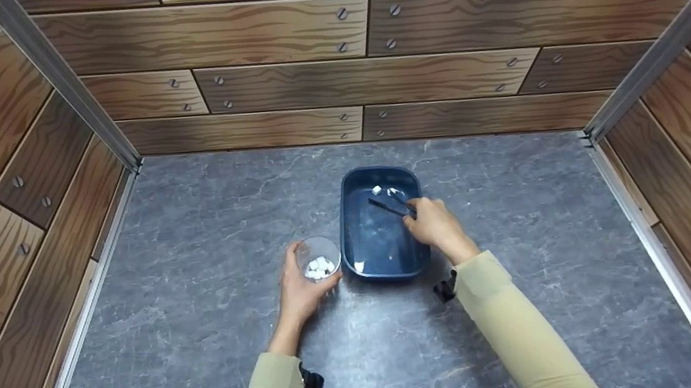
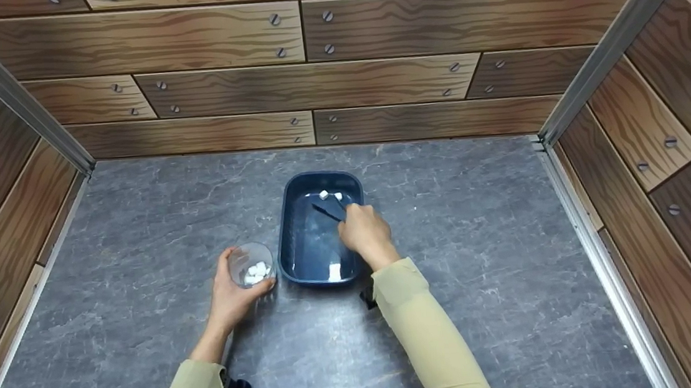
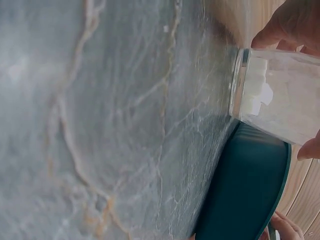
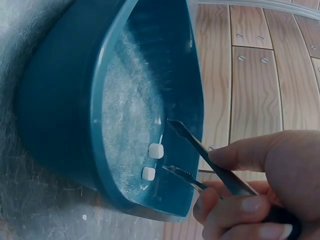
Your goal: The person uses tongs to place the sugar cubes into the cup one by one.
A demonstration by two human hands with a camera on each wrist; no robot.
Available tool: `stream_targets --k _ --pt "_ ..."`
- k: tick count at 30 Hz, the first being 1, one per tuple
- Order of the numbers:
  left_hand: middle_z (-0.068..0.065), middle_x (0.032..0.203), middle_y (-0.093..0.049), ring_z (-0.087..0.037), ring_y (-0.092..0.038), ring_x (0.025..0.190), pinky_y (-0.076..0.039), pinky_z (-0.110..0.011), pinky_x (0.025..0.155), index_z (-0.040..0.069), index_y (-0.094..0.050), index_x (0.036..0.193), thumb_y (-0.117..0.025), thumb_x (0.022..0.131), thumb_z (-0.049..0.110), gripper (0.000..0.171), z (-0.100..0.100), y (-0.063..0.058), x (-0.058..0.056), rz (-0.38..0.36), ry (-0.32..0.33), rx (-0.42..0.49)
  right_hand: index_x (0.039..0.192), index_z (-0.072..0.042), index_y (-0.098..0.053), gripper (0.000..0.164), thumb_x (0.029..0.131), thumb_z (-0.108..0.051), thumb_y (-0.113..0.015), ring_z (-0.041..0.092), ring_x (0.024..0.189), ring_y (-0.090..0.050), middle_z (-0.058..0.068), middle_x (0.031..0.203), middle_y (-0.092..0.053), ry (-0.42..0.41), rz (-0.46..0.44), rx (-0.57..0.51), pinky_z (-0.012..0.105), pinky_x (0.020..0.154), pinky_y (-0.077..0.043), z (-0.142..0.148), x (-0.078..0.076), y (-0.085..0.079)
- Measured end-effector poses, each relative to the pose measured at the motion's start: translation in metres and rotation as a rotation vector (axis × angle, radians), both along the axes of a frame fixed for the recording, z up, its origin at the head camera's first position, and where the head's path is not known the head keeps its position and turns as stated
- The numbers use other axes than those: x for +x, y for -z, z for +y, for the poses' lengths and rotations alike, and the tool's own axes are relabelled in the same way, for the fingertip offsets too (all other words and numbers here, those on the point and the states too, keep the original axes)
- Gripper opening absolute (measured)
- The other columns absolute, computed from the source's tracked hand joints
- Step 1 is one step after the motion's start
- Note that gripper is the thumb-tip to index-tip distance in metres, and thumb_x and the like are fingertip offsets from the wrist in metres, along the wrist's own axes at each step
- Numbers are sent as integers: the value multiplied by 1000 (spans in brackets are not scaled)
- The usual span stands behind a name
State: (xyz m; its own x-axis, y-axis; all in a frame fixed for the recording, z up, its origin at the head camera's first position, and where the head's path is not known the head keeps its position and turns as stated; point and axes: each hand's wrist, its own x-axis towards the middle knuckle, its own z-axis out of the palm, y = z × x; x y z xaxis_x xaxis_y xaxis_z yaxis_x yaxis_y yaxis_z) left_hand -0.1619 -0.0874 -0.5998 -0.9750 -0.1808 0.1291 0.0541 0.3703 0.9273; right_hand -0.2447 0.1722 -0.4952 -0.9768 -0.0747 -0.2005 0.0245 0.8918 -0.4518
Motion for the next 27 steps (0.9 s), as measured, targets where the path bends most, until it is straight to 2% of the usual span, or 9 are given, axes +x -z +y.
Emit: stream_targets --k 3,17,27 --pt "-23 136 -51 -39 -49 123 -40 -51 102 3 -41 140 -94 61 25 97 0 0 0 -4 -2 6 137 0 -55 44 97 -20 -57 34 97 -66 26 126 -60 7 3 13 48 78 -53 -1 -3 2" --pt "-24 135 -51 -38 -50 123 -41 -50 102 4 -40 140 -93 61 24 96 1 0 0 -11 -1 17 125 -2 -63 34 97 -20 -55 38 94 -66 27 113 -64 74 -7 92 51 74 -53 -6 -9 9" --pt "-24 135 -52 -39 -50 123 -40 -50 102 6 -41 139 -93 61 24 95 0 0 0 -7 0 19 114 5 -65 30 96 -17 -55 44 102 -63 33 118 -60 46 19 145 55 78 -53 -12 -12 11"
